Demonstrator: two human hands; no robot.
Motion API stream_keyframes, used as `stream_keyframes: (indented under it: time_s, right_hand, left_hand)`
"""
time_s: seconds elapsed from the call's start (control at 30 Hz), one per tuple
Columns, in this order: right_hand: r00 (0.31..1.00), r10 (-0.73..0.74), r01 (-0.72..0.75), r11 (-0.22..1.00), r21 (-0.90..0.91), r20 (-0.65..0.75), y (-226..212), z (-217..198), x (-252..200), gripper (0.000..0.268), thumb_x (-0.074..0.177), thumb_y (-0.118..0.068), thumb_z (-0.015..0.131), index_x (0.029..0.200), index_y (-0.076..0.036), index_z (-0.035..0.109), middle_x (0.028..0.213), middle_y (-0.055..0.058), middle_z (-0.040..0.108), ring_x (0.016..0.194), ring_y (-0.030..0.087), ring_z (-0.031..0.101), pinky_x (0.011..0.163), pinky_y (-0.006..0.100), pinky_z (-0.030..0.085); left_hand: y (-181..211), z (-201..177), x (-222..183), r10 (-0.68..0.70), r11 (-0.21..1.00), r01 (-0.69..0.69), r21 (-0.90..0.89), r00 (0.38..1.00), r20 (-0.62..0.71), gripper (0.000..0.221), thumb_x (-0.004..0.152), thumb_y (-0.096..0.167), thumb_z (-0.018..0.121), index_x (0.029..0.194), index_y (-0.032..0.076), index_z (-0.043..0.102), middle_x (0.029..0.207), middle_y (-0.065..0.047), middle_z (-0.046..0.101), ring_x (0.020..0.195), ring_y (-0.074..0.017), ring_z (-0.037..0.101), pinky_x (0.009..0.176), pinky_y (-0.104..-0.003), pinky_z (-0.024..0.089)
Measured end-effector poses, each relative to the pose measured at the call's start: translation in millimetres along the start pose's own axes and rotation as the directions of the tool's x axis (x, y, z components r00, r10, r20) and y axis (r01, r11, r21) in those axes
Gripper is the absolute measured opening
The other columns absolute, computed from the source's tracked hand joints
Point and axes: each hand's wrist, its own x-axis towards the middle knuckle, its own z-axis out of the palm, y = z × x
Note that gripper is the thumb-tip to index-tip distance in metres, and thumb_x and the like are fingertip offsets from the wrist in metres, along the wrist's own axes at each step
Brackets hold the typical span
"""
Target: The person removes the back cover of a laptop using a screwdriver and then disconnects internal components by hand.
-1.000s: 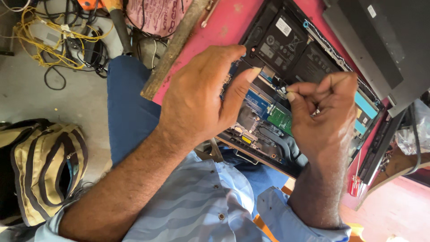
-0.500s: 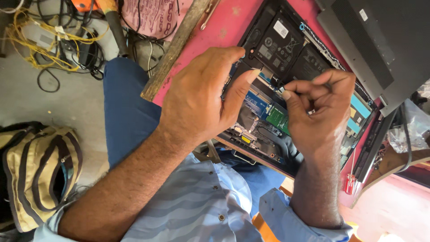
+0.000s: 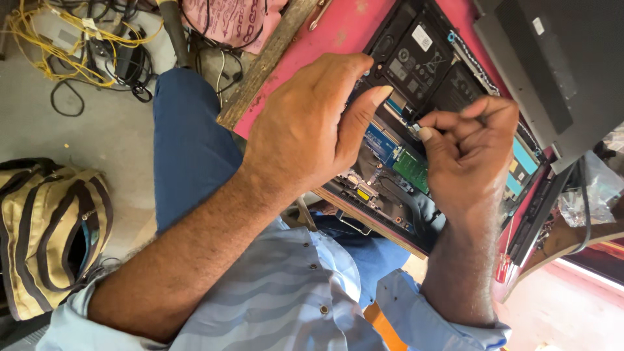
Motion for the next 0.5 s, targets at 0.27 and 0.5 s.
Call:
stream_keyframes:
  time_s: [0.27, 0.5]
  right_hand:
    - [0.982, -0.160, 0.128, 0.954, -0.271, -0.097, -21.6, 9.2, -1.3, 0.029, 0.097, 0.010, 0.078, 0.114, -0.004, 0.058, 0.104, 0.009, 0.072, 0.071, 0.005, 0.054, 0.061, 0.021, 0.040]
    - [0.929, -0.370, 0.256, 0.689, -0.678, -0.025, -40.5, 17.1, -14.1, 0.012, 0.097, 0.002, 0.077, 0.103, -0.007, 0.075, 0.103, 0.007, 0.072, 0.085, 0.021, 0.064, 0.077, 0.034, 0.052]
  left_hand:
    - [2.6, -3.4, 2.5, 0.027, 0.999, -0.026, 0.018, 1.000, -0.017, 0.027, 0.110, 0.020, 0.070, 0.125, 0.000, 0.059, 0.114, -0.015, 0.070, 0.106, -0.0324, 0.072, 0.091, -0.040, 0.058]
    - [1.7, -3.8, 2.7, 0.028, 1.000, -0.028, 0.004, 1.000, -0.007, 0.027, 0.109, 0.020, 0.069, 0.124, 0.000, 0.060, 0.113, -0.016, 0.071, 0.104, -0.0321, 0.072, 0.090, -0.040, 0.059]
